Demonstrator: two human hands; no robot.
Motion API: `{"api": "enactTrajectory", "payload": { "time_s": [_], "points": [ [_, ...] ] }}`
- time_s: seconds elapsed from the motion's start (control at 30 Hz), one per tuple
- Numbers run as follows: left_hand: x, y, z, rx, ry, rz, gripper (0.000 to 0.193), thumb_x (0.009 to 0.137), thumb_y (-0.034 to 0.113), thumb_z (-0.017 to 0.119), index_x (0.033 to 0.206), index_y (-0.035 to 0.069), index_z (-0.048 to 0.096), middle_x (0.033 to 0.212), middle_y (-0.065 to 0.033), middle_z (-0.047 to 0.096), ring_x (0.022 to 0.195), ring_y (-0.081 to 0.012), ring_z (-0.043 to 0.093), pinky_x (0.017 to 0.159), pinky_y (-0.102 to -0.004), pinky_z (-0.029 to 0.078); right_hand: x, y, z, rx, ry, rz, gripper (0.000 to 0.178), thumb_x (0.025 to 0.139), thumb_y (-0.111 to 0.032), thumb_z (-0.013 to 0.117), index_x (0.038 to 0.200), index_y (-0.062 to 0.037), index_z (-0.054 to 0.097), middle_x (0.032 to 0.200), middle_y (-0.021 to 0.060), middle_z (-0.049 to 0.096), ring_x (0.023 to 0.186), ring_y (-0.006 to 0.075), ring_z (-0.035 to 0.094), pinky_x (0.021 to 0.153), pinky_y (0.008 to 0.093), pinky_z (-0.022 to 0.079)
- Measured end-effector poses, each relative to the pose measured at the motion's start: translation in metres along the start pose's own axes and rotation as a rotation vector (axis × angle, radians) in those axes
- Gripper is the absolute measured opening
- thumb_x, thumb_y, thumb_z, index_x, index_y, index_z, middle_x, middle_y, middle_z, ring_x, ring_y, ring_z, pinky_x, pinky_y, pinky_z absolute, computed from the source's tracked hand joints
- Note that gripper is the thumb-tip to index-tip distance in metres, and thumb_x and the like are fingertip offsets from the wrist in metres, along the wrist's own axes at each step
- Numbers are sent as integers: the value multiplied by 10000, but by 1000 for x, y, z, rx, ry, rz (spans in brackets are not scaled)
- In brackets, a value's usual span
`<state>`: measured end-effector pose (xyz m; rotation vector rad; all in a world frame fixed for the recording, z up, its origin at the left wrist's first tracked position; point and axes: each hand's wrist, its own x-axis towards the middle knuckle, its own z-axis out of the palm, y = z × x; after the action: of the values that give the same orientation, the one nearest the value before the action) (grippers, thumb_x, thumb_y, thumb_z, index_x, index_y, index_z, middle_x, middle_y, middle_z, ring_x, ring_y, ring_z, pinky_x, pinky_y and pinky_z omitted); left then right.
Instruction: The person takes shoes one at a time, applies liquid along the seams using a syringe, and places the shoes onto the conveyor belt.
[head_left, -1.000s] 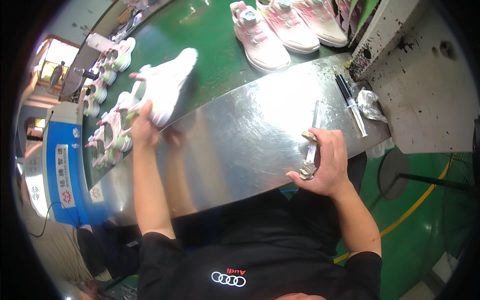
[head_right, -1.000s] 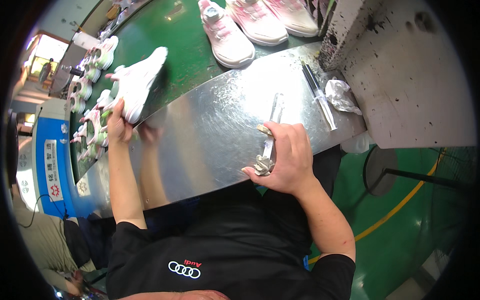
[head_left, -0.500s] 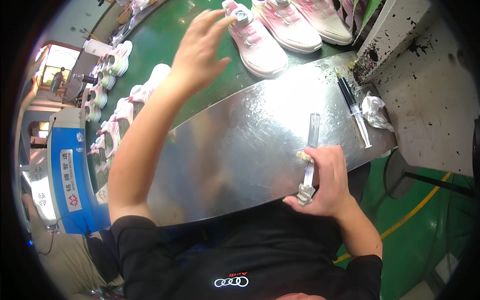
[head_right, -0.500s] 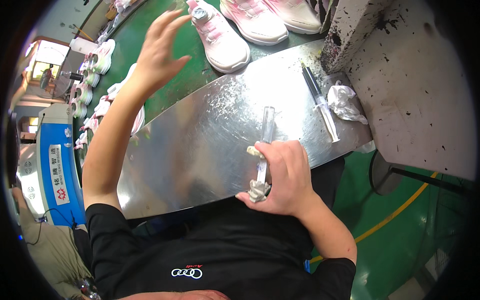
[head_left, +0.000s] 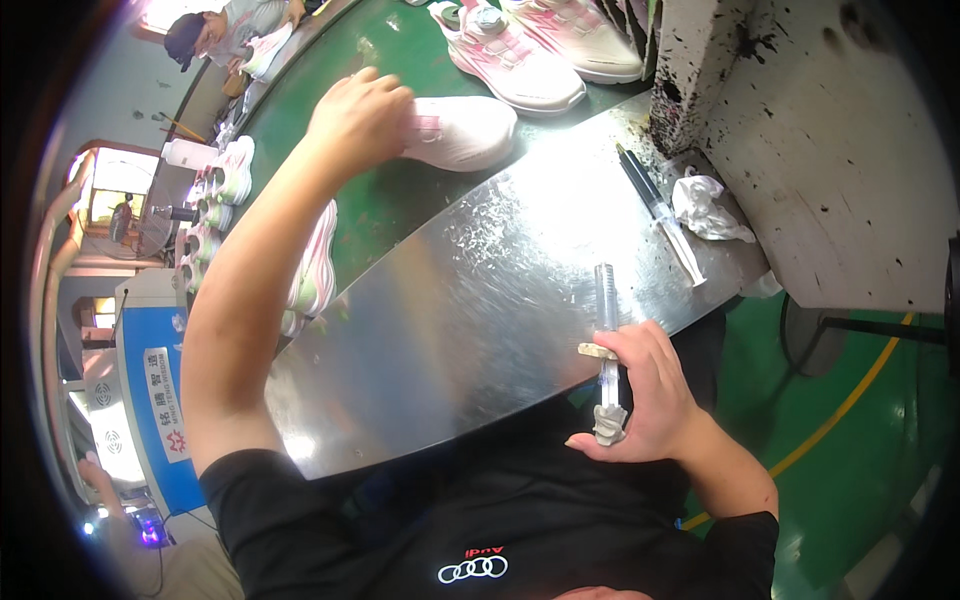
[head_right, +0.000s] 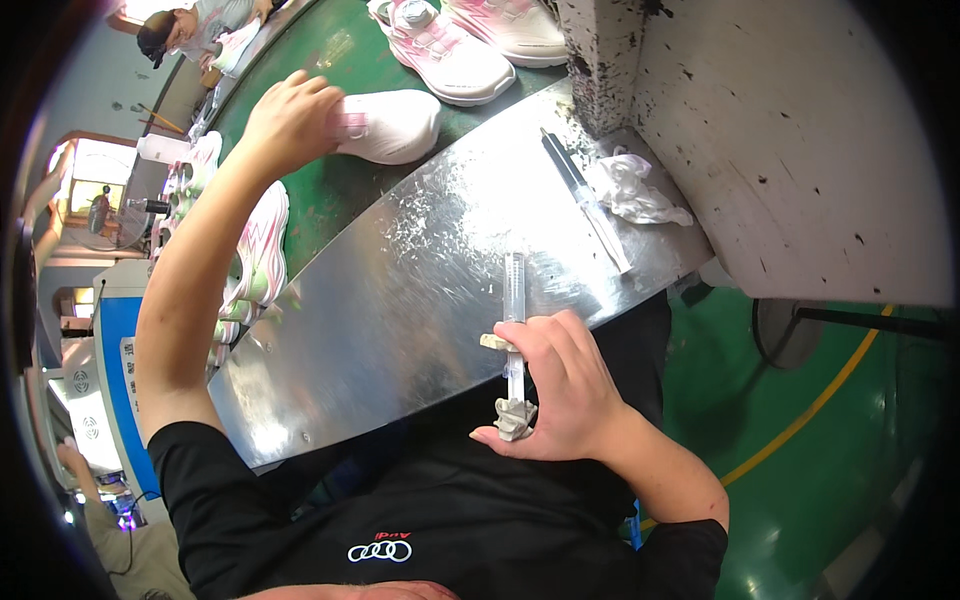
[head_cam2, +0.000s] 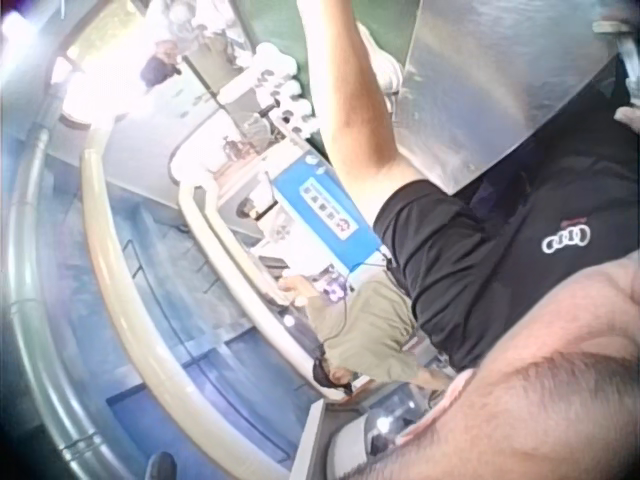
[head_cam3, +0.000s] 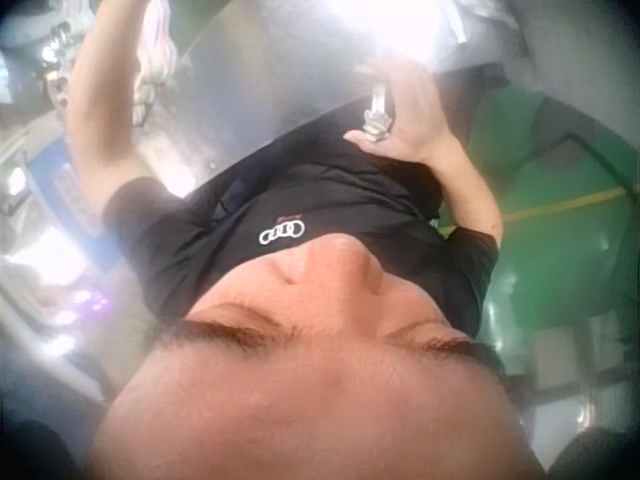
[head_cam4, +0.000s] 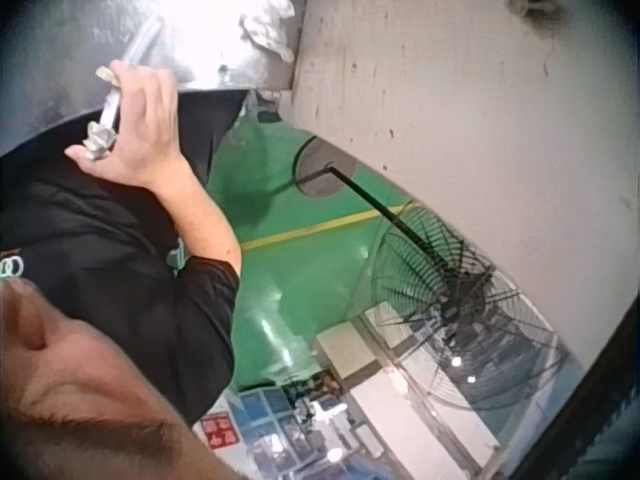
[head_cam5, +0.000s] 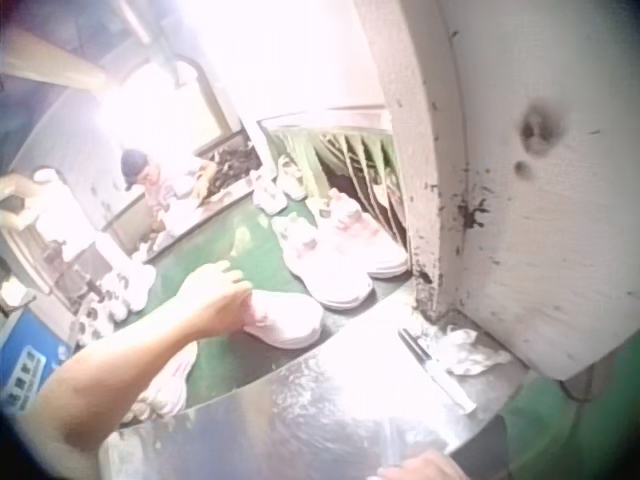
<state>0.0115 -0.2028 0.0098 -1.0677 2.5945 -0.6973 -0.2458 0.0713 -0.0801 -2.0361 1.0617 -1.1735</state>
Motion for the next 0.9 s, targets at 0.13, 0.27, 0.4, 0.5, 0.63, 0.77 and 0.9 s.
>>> {"api": "enactTrajectory", "payload": {
  "time_s": [0.13,0.27,0.4,0.5,0.63,0.77,0.9],
  "points": [
    [-67,0,-27,-229,106,-150,437,602,207,750,986,76,585,891,-100,577,913,-280,543,814,-359,451,1,-6,-3,-7,-23,1,816,557,-346,805,1182,6,417,1006,139,514,827,293,485,755,372,404],
    [-143,28,-74,-635,94,-293,573,535,57,784,1037,55,506,948,-131,591,876,-292,590,763,-345,473,6,-7,-3,-16,-48,9,808,576,-365,798,1186,4,418,1015,141,517,854,302,484,786,372,403],
    [-227,57,-76,-846,124,-205,668,505,95,827,1065,7,476,996,-133,572,896,-254,584,802,-341,470,15,-12,0,7,-92,45,824,597,-396,785,1213,-1,407,1033,149,514,884,313,481,826,374,396],
    [-243,84,-69,-888,236,-160,630,537,125,813,1076,38,498,930,-144,584,825,-313,589,718,-364,479,17,-16,4,23,-114,113,865,620,-432,766,1258,5,377,1027,156,500,907,302,482,840,368,389],
    [-234,96,-64,-953,184,-137,620,560,132,810,1083,44,488,934,-137,588,820,-322,589,708,-380,478,11,-12,12,122,-95,180,890,616,-434,768,1279,-1,360,1053,157,483,931,283,484,819,349,408],
    [-229,99,-60,-955,164,-113,632,548,149,810,1090,57,499,998,-140,593,861,-333,594,713,-376,489,6,-12,12,224,-72,281,905,615,-433,769,1295,-12,347,1103,158,469,956,264,490,801,333,426],
    [-222,96,-62,-887,97,-28,678,536,124,826,1120,55,489,1016,-142,595,863,-327,603,748,-350,502,1,-11,11,238,-39,256,902,619,-427,768,1302,-20,342,1136,164,470,979,254,496,817,335,425]
  ]
}}
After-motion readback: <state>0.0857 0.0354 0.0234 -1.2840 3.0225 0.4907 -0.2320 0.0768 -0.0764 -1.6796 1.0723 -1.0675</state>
